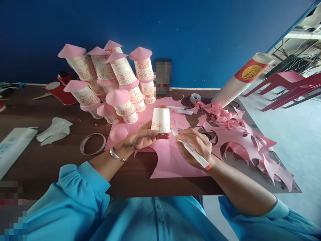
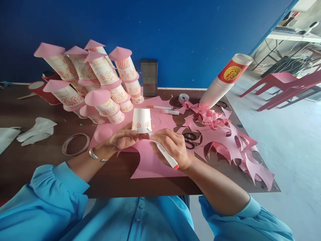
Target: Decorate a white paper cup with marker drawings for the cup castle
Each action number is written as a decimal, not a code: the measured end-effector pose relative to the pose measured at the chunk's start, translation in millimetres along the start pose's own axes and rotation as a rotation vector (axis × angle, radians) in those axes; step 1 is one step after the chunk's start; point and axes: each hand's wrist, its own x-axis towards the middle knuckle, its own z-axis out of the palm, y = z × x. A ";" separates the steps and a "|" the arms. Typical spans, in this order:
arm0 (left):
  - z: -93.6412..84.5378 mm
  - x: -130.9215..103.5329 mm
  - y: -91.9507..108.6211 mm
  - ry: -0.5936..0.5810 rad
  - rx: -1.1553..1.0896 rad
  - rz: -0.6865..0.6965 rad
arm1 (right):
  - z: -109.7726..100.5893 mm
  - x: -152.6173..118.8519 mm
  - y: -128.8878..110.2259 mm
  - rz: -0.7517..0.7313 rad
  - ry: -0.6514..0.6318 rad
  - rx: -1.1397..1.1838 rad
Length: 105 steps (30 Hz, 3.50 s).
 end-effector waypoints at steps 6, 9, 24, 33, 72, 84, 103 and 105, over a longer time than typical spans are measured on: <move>-1.3 -0.2 -2.2 0.017 0.007 -0.011 | -0.4 -0.3 -1.9 0.009 -0.030 0.006; 0.2 -0.5 -1.2 0.015 0.044 -0.013 | -0.4 -0.6 -2.3 0.001 -0.044 0.023; -1.1 -0.6 -1.5 -0.001 0.011 -0.036 | -0.3 -2.9 -4.1 0.061 -0.043 0.030; -4.8 -0.3 -4.3 -0.036 0.088 -0.013 | -0.2 -0.4 -5.0 0.061 -0.056 0.039; 0.2 0.3 1.4 -0.056 0.106 -0.035 | -1.5 -5.2 2.7 0.088 -0.053 -0.025; 2.6 1.4 2.2 0.029 0.085 -0.070 | -0.5 -6.8 4.1 0.077 -0.049 0.029; 4.6 1.4 3.8 0.093 0.186 -0.014 | 10.9 -18.4 16.9 0.259 -0.117 -0.083; 5.4 1.4 5.6 0.124 0.237 0.021 | 12.3 -20.2 20.6 0.276 -0.116 -0.101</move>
